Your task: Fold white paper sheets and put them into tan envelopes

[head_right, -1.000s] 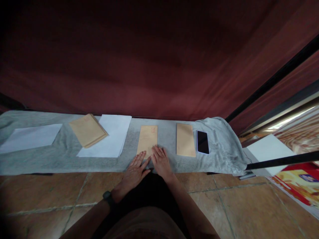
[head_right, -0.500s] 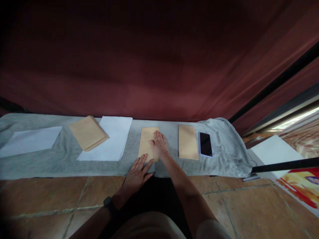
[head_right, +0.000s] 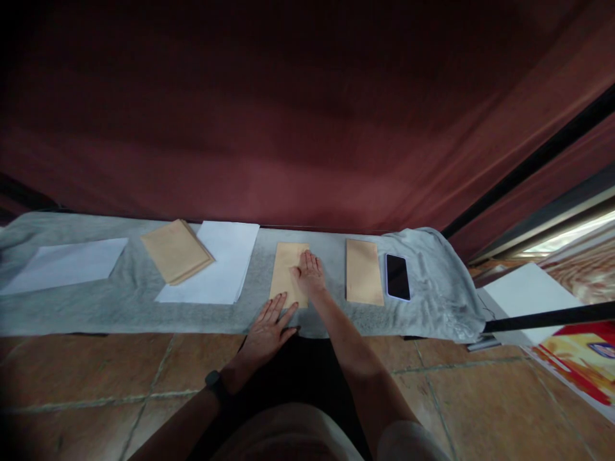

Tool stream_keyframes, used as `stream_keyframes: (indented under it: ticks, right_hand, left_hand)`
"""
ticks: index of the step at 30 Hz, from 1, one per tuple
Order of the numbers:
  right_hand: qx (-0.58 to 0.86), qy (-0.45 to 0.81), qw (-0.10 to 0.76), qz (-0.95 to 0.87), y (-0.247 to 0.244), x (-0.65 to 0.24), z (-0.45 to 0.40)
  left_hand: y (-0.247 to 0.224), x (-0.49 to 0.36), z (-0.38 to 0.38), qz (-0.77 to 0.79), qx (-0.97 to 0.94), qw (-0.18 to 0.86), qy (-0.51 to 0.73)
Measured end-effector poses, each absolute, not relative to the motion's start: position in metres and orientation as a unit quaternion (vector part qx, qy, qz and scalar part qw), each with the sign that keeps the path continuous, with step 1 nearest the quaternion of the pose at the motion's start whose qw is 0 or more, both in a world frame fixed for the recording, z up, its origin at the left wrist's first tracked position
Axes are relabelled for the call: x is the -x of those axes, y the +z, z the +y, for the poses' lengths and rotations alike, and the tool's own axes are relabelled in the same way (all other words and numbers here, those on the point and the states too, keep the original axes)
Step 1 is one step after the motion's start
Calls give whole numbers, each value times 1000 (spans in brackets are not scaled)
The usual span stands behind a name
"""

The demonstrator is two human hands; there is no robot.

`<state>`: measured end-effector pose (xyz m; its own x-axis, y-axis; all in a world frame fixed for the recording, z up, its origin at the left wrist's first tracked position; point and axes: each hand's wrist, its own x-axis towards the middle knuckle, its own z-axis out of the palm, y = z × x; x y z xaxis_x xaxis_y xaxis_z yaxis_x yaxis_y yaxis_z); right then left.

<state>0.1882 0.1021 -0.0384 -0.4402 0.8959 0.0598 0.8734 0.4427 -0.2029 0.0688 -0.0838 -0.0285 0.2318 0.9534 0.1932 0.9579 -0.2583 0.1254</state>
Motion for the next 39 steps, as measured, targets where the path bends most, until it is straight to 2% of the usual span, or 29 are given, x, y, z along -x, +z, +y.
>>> stream_keyframes:
  ticks: [8, 17, 26, 33, 39]
  right_hand:
    - [512, 92, 85, -850, -29, -214, 62]
    - [429, 82, 176, -882, -40, -223, -48]
    - [426, 31, 194, -883, -48, -246, -57]
    - [426, 31, 219, -877, -54, -241, -57]
    - [431, 27, 224, -874, -52, -239, -58]
  left_hand:
    - [-29, -72, -85, -618, 774, 9, -135]
    - [-40, -69, -86, -602, 787, 24, -133]
    - [-44, -60, -89, -607, 784, 13, -133]
    - [-40, -73, -32, -616, 779, -61, -106]
    - [-43, -83, 39, -633, 767, -47, -98]
